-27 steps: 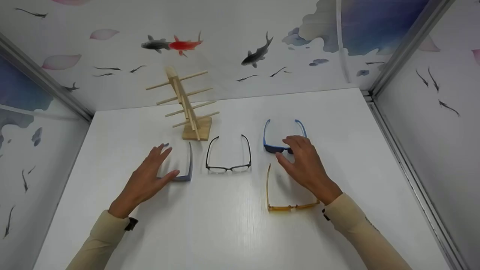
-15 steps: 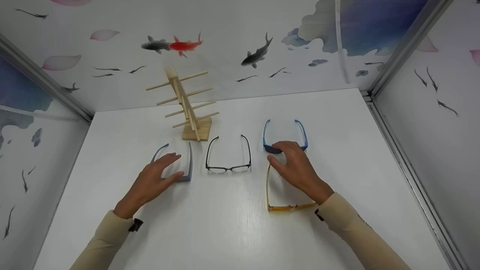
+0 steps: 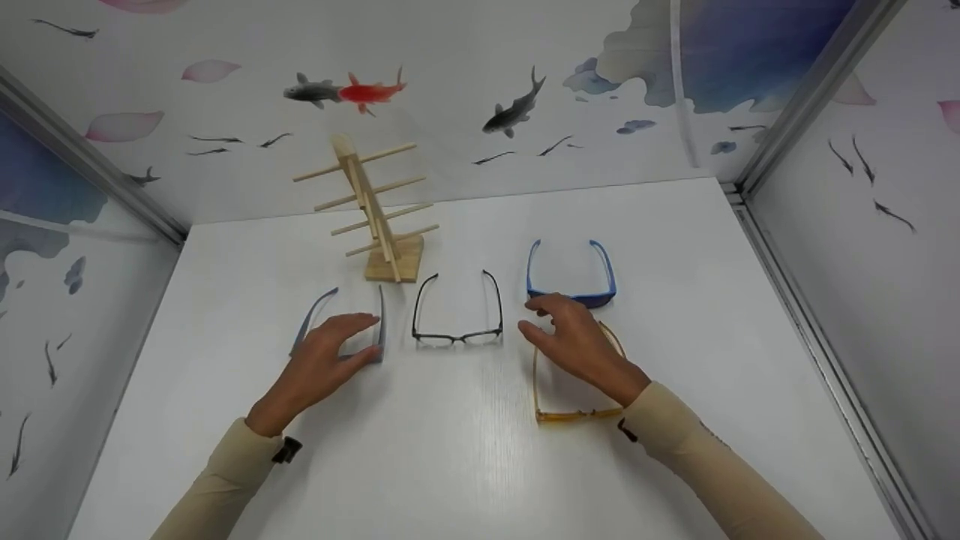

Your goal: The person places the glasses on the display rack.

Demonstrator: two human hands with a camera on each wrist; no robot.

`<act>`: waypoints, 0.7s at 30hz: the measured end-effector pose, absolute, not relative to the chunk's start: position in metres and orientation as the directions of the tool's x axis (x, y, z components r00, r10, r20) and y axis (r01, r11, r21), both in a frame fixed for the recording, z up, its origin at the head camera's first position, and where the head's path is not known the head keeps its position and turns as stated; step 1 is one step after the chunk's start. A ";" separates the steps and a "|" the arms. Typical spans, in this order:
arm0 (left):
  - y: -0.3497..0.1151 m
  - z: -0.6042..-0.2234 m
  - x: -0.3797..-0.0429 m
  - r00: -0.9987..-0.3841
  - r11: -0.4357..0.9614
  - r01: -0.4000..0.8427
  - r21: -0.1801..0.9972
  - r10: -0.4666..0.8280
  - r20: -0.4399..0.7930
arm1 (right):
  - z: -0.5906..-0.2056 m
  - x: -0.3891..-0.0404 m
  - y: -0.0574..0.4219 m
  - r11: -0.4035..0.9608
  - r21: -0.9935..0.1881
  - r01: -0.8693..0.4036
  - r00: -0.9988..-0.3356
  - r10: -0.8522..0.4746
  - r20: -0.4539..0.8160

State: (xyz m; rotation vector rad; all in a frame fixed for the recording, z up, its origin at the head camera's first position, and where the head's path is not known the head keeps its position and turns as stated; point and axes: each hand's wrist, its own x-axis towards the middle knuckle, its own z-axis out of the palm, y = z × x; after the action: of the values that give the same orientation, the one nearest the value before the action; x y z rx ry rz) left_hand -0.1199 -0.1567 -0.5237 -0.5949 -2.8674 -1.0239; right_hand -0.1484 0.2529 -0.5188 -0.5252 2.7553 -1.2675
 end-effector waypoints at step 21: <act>-0.125 -0.539 -0.131 -0.945 0.666 0.297 0.684 0.308 0.110 | -0.528 -0.160 0.241 0.608 -0.772 -0.183 -0.922 -0.380 -0.081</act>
State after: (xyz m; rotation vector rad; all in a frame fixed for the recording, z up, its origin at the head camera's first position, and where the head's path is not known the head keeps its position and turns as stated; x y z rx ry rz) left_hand -0.1310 -0.1247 -0.5388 -0.5238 -2.8810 -1.1785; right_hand -0.1598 0.2405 -0.5285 -0.4623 2.5983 -1.2084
